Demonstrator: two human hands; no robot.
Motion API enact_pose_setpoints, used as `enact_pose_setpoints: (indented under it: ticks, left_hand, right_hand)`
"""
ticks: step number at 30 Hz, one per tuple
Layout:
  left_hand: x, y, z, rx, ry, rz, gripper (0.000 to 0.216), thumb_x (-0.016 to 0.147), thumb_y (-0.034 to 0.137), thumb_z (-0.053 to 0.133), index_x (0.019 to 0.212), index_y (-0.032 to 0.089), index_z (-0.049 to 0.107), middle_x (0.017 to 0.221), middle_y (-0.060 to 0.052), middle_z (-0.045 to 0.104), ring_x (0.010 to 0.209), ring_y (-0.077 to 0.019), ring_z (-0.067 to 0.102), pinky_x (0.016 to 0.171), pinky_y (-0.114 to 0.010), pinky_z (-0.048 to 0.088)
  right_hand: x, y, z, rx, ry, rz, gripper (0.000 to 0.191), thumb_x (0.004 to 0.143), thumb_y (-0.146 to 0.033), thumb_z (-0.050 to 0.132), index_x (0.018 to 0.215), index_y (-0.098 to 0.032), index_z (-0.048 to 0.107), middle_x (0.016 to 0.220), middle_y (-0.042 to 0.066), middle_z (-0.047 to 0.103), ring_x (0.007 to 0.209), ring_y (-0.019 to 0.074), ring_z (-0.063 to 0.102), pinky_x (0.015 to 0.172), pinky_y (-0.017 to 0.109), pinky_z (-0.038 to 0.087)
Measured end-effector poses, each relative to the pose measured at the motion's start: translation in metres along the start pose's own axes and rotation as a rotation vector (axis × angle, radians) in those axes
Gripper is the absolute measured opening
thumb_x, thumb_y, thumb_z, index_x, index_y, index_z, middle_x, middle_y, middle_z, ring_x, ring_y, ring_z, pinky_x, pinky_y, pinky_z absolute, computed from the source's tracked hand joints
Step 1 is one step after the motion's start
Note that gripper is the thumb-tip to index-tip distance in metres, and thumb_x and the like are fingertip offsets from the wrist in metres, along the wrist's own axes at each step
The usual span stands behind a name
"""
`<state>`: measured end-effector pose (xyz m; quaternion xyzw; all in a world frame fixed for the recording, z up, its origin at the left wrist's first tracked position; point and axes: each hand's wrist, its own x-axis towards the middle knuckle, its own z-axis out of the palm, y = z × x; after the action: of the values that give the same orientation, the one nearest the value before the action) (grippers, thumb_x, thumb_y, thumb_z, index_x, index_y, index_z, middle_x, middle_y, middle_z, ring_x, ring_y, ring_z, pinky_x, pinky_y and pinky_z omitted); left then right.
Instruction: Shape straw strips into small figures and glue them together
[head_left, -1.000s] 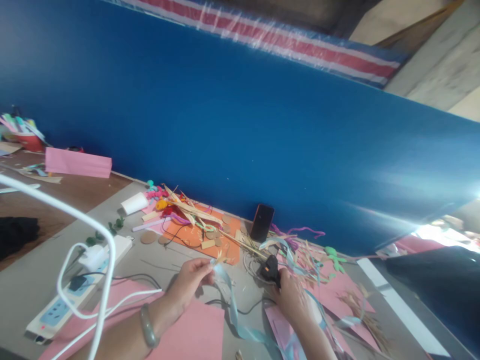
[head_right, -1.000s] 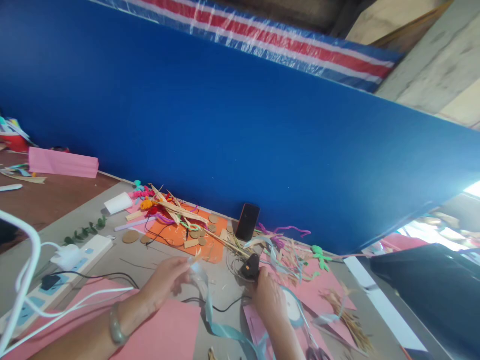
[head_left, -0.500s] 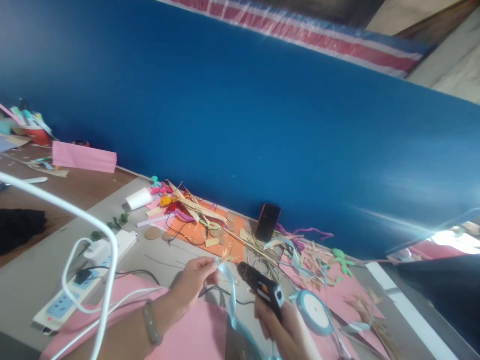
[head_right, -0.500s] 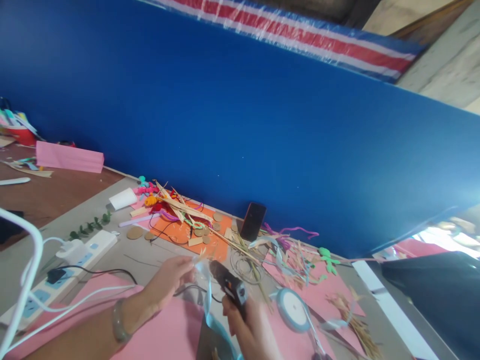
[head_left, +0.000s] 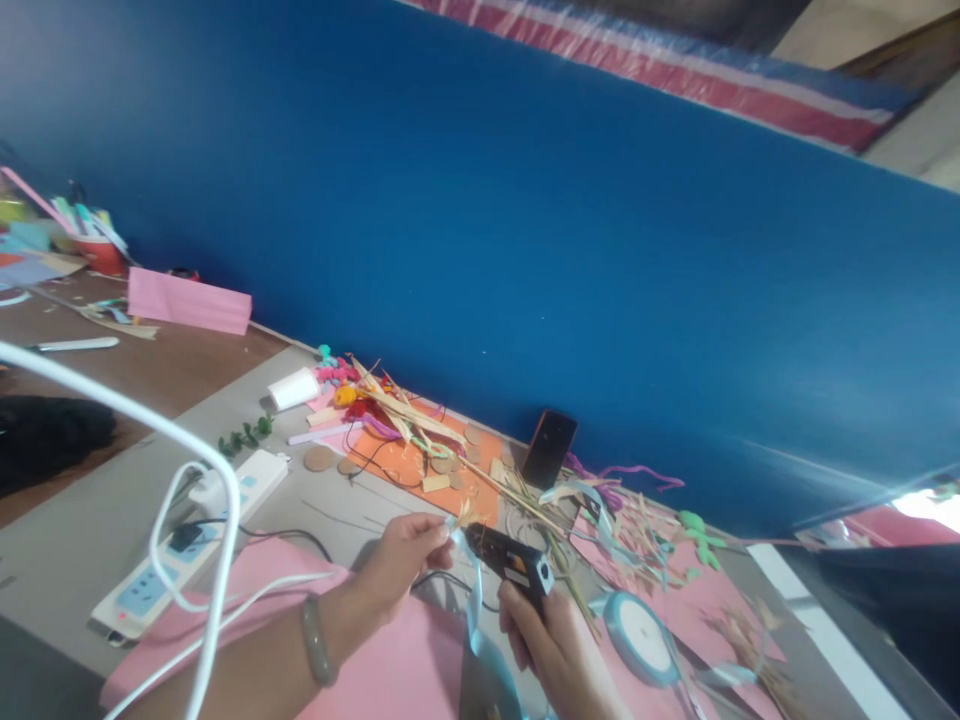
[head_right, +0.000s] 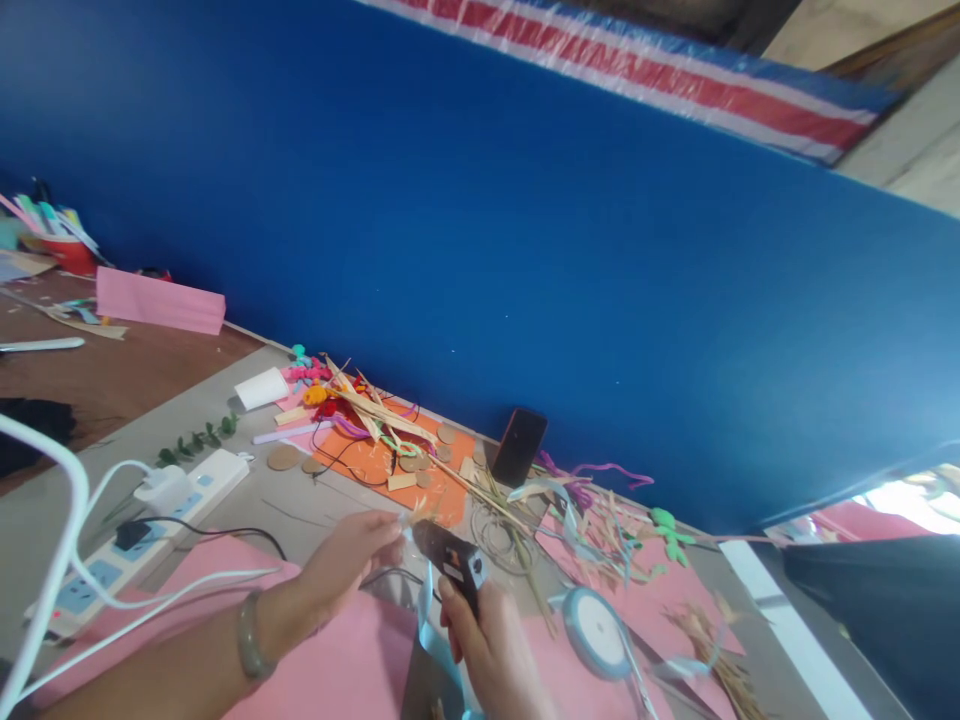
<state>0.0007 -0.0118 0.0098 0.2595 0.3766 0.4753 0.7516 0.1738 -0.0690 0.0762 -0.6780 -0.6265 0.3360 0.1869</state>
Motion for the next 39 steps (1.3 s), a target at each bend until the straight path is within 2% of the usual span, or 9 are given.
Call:
enact_pose_setpoints:
  ticks: [16,27,30,39]
  left_hand:
    - [-0.0012,0.0008,0.0,-0.011,-0.003,-0.022,0.036,0.061,0.044,0.079,0.072,0.012,0.067,0.067,-0.003,0.061,0.065,-0.0128,0.058,0.071,-0.027,0.048]
    - [-0.0013,0.0006,-0.0006,-0.022,0.017,-0.028,0.038,0.058,0.044,0.081,0.075,0.012,0.068,0.066,-0.003,0.062,0.065,-0.0136,0.059,0.071,-0.028,0.048]
    - [-0.0012,0.0008,-0.0001,-0.024,0.013,-0.03,0.038,0.057,0.044,0.081,0.073,0.012,0.068,0.065,-0.003,0.062,0.065,-0.0134,0.058,0.071,-0.028,0.048]
    - [-0.0029,0.005,0.0031,-0.035,0.021,-0.046,0.041,0.053,0.046,0.082,0.071,0.012,0.067,0.065,-0.002,0.061,0.066,-0.0135,0.059,0.071,-0.027,0.048]
  right_hand:
    - [0.0038,-0.0067,0.0019,-0.08,0.021,-0.055,0.053,0.09,-0.054,0.035,0.053,-0.02,0.051,0.04,-0.003,0.049,0.043,0.0128,0.051,0.053,0.023,0.04]
    - [0.0061,0.0017,0.0028,-0.097,0.058,-0.066,0.054,0.09,-0.057,0.034,0.052,-0.022,0.05,0.039,-0.002,0.048,0.041,0.0139,0.051,0.051,0.024,0.041]
    - [0.0062,0.0,0.0032,-0.077,0.033,-0.082,0.056,0.089,-0.058,0.034,0.05,-0.022,0.05,0.037,-0.002,0.048,0.04,0.0135,0.05,0.049,0.023,0.04]
    - [0.0041,0.003,0.007,-0.083,0.055,-0.038,0.057,0.089,-0.06,0.034,0.051,-0.021,0.05,0.038,-0.002,0.047,0.041,0.0129,0.05,0.049,0.023,0.039]
